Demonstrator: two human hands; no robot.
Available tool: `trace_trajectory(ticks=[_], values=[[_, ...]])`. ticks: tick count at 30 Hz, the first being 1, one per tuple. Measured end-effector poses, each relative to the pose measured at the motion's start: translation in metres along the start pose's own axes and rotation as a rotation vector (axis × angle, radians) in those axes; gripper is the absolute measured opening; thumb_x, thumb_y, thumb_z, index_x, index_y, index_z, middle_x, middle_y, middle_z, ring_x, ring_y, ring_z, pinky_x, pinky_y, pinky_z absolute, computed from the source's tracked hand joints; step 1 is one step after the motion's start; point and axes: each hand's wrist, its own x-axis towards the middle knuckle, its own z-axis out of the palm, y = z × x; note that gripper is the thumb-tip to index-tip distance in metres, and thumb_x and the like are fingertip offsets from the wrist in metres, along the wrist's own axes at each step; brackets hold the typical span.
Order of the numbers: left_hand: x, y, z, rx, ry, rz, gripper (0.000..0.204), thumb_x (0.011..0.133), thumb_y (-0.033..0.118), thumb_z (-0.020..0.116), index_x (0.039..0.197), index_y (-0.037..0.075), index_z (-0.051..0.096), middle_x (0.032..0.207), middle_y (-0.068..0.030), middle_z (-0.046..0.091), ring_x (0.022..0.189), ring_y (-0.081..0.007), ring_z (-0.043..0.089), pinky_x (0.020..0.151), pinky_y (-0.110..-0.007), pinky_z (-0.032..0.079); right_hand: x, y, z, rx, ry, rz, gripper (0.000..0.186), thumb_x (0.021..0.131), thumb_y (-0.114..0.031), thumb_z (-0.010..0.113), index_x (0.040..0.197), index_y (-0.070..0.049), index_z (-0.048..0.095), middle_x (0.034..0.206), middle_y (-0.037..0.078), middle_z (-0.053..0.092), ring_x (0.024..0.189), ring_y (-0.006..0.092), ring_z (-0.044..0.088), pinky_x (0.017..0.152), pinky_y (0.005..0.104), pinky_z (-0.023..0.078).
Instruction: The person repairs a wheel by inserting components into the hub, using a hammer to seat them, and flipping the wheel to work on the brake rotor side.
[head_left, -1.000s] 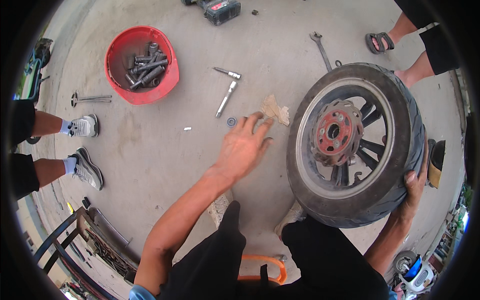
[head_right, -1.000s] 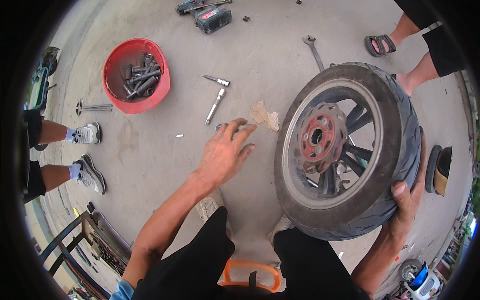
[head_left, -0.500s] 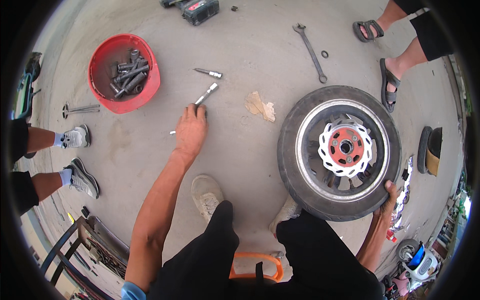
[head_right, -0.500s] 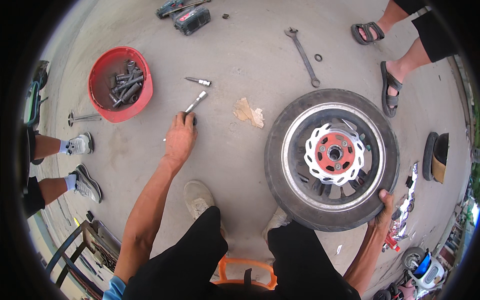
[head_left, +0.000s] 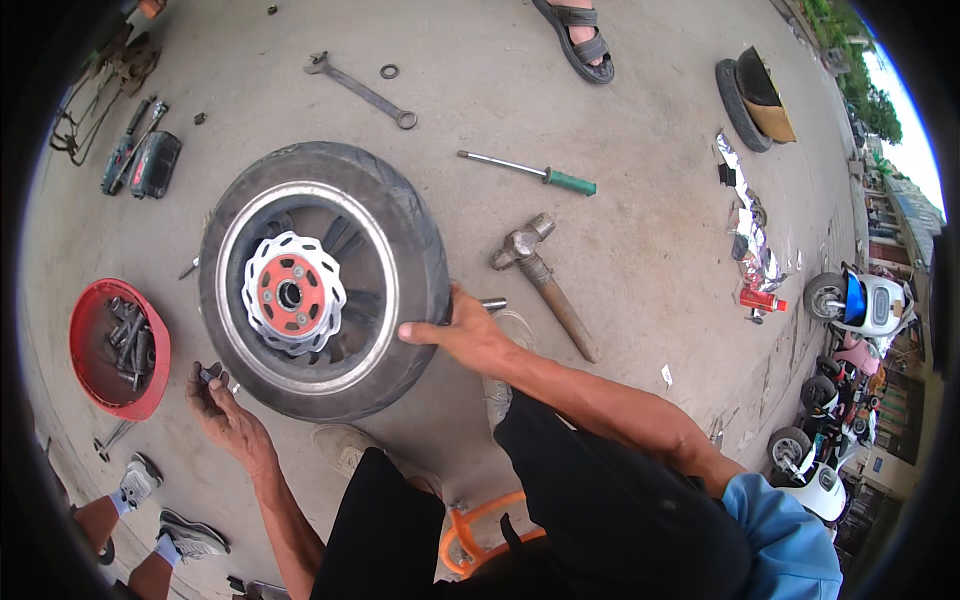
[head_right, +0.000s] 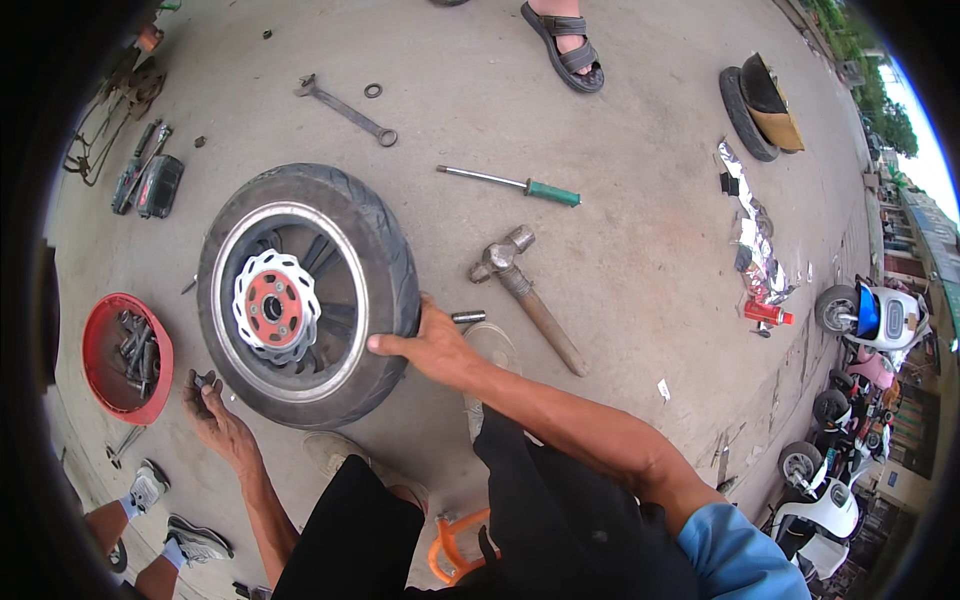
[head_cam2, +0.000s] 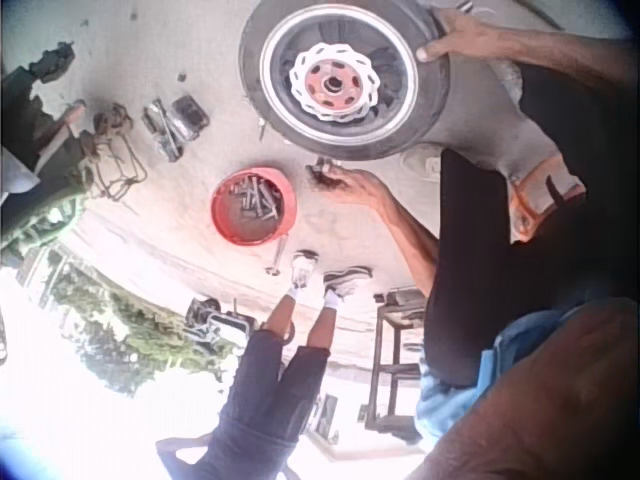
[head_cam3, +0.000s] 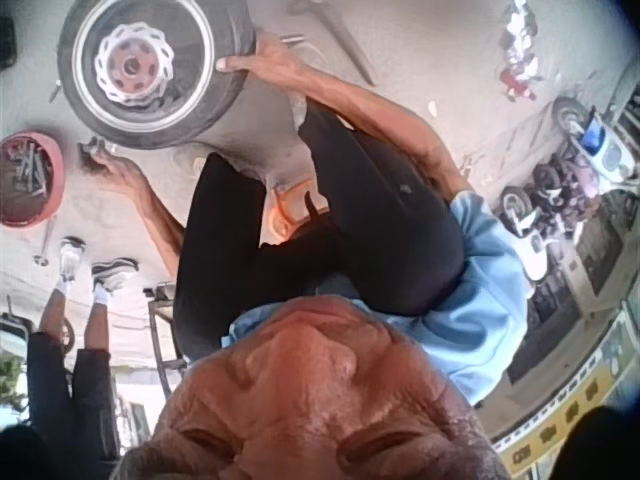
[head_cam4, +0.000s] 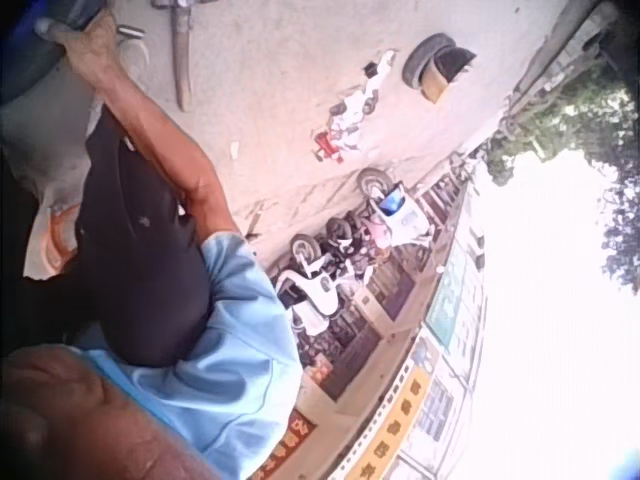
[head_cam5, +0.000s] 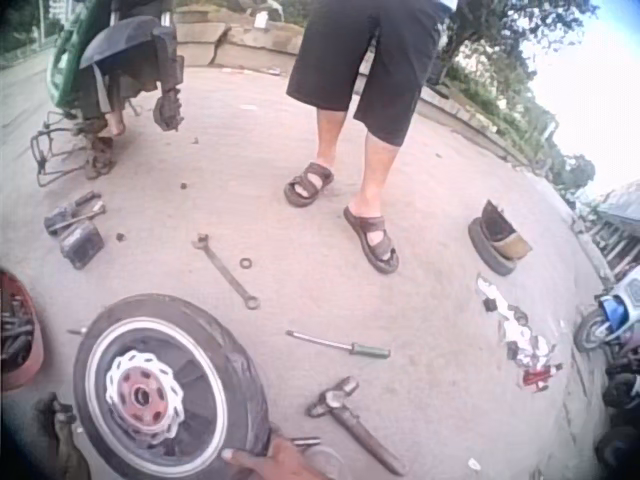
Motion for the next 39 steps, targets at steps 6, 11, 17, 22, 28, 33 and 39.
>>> trace_trajectory(ticks=[6, 11, 17, 22, 28, 33, 39], values=[[-0.027, 0.013, 0.006, 0.079, -0.101, -0.04, 0.039, 0.11, 0.021, 0.057, 0.142, -0.002, 0.054, 0.132, -0.0114, 0.061, 0.12, -0.0201, 0.059, 0.105, -0.034, 0.046, -0.018, 0.007, -0.018, -0.499, 0.035, -0.225, 0.041, 0.094, -0.025, 0.075, 0.124, 0.002, 0.069, 0.121, 0.022, 0.066, 0.112, 0.0372, 0.068, 0.095, 0.0456, 0.055], [-0.04, 0.011, 0.007, 0.024, -0.135, -0.055, 0.038, 0.106, 0.011, 0.063, 0.141, -0.001, 0.055, 0.131, -0.0088, 0.059, 0.117, -0.0168, 0.059, 0.103, -0.03, 0.047, -0.013, 0.034, -0.062, -1.062, 0.23, -0.492, 0.029, 0.08, -0.016, 0.082, 0.105, -0.004, 0.073, 0.107, 0.016, 0.064, 0.105, 0.035, 0.066, 0.09, 0.0458, 0.055], [-0.042, 0.013, 0.008, 0.031, -0.186, -0.125, 0.037, 0.1, 0.002, 0.066, 0.136, 0.001, 0.056, 0.121, -0.0064, 0.059, 0.105, -0.0135, 0.059, 0.093, -0.028, 0.049, -0.002, 0.032, -0.057, -1.245, 0.157, -0.302, 0.034, 0.077, -0.019, 0.085, 0.105, -0.005, 0.073, 0.109, 0.016, 0.064, 0.108, 0.0357, 0.066, 0.092, 0.0472, 0.055], [-0.04, 0.015, 0.007, 0.037, -0.157, -0.093, 0.042, 0.09, -0.007, 0.068, 0.13, 0.001, 0.058, 0.118, -0.0082, 0.059, 0.102, -0.0174, 0.061, 0.094, -0.031, 0.05, 0.008, 0.031, -0.054, -1.303, 0.097, -0.289, 0.029, 0.082, -0.02, 0.082, 0.104, -0.004, 0.072, 0.109, 0.017, 0.064, 0.107, 0.0364, 0.066, 0.092, 0.0474, 0.055], [-0.034, 0.023, 0.015, 0.051, -0.138, -0.005, 0.047, 0.084, -0.007, 0.069, 0.129, 0.002, 0.06, 0.116, -0.0089, 0.059, 0.099, -0.0187, 0.062, 0.092, -0.032, 0.05, 0.008, 0.016, -0.063, -1.076, 0.222, -0.45, 0.023, 0.092, -0.011, 0.071, 0.11, 0.002, 0.066, 0.108, 0.016, 0.065, 0.092, 0.0314, 0.07, 0.078, 0.0434, 0.056], [-0.032, 0.025, 0.012, -0.033, -0.132, -0.038, 0.048, 0.085, -0.009, 0.068, 0.131, 0.002, 0.057, 0.12, -0.0077, 0.058, 0.104, -0.0171, 0.06, 0.095, -0.032, 0.051, 0.006, -0.019, -0.04, -0.05, 0.054, -0.195, 0.027, 0.103, -0.011, 0.065, 0.125, 0.006, 0.063, 0.1, 0.008, 0.073, 0.087, 0.013, 0.065, 0.078, 0.028, 0.052], [-0.045, 0.015, 0.007, -0.033, -0.22, -0.174, 0.044, 0.094, -0.004, 0.065, 0.137, 0.001, 0.055, 0.124, -0.0073, 0.061, 0.112, -0.0153, 0.06, 0.097, -0.029, 0.05, 0.012, -0.036, -0.029, 0.123, -0.021, -0.217, 0.033, 0.103, -0.013, 0.067, 0.128, 0.008, 0.061, 0.111, 0.015, 0.073, 0.091, 0.0168, 0.066, 0.082, 0.0313, 0.055]])
